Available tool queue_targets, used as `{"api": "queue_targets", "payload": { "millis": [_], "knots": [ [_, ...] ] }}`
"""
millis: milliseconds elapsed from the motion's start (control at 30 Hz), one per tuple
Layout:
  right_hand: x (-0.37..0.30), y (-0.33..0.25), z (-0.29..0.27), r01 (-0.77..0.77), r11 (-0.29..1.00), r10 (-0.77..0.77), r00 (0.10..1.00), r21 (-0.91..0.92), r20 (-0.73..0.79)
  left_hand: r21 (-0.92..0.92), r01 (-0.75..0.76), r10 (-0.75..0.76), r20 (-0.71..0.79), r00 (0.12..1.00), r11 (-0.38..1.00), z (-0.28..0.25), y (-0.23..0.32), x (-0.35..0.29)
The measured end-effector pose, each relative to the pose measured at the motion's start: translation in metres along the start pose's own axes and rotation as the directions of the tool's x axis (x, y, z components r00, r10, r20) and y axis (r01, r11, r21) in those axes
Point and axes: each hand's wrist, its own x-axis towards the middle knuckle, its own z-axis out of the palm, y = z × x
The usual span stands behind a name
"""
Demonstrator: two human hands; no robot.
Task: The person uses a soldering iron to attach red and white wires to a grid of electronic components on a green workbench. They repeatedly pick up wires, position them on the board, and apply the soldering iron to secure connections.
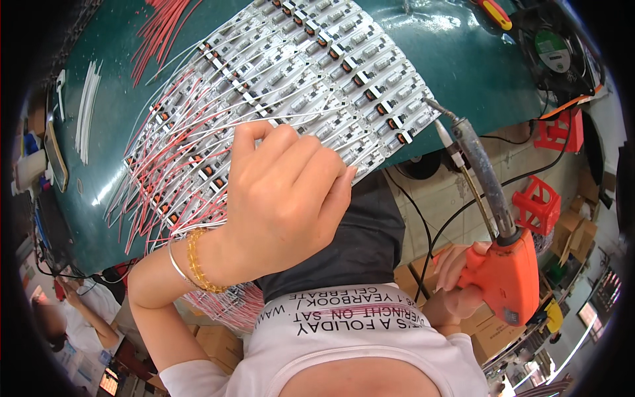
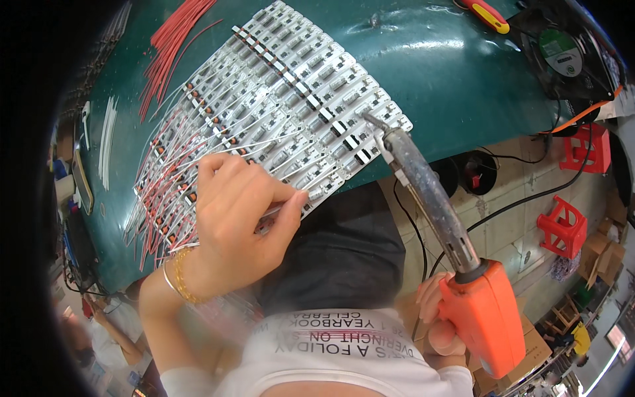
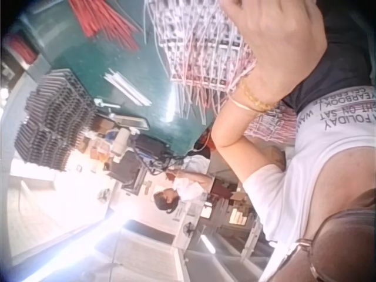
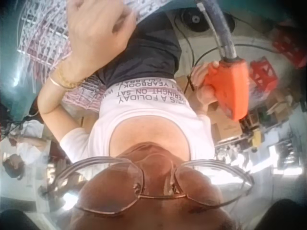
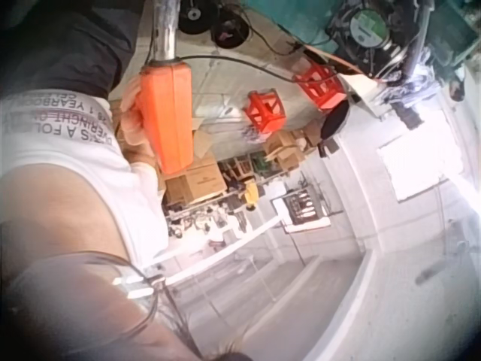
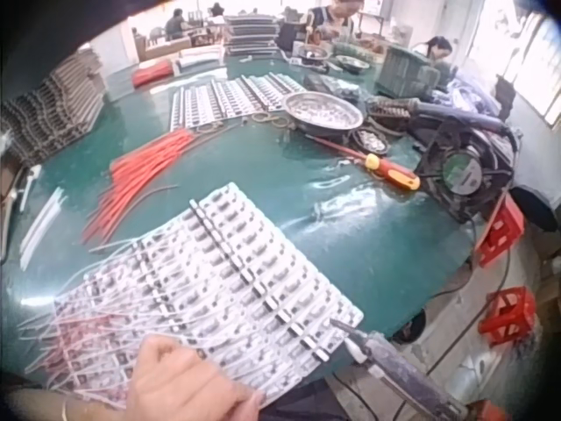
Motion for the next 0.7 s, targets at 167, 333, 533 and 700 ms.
{"api": "queue_targets", "payload": {
  "millis": [167,333,533,700],
  "knots": [
    [0.022,0.002,0.003,0.077,0.997,-0.077,0.995,-0.006,0.062,0.080,-0.005,0.004,0.005,1.000,0.997,0.000,0.002,-0.002],
    [0.023,0.009,0.008,0.058,0.997,-0.055,0.997,0.052,-0.060,0.319,0.043,0.015,-0.176,0.984,0.947,-0.056,-0.011,-0.007],
    [0.038,0.026,-0.008,0.077,0.995,-0.070,0.993,0.070,-0.100,0.354,0.718,-0.467,-0.574,0.673,0.600,-0.160,-0.183,-0.044],
    [0.048,0.025,-0.006,0.097,0.994,-0.098,0.995,0.046,0.012,0.713,0.540,-0.194,-0.511,0.837,0.447,-0.163,-0.225,-0.068]
  ]
}}
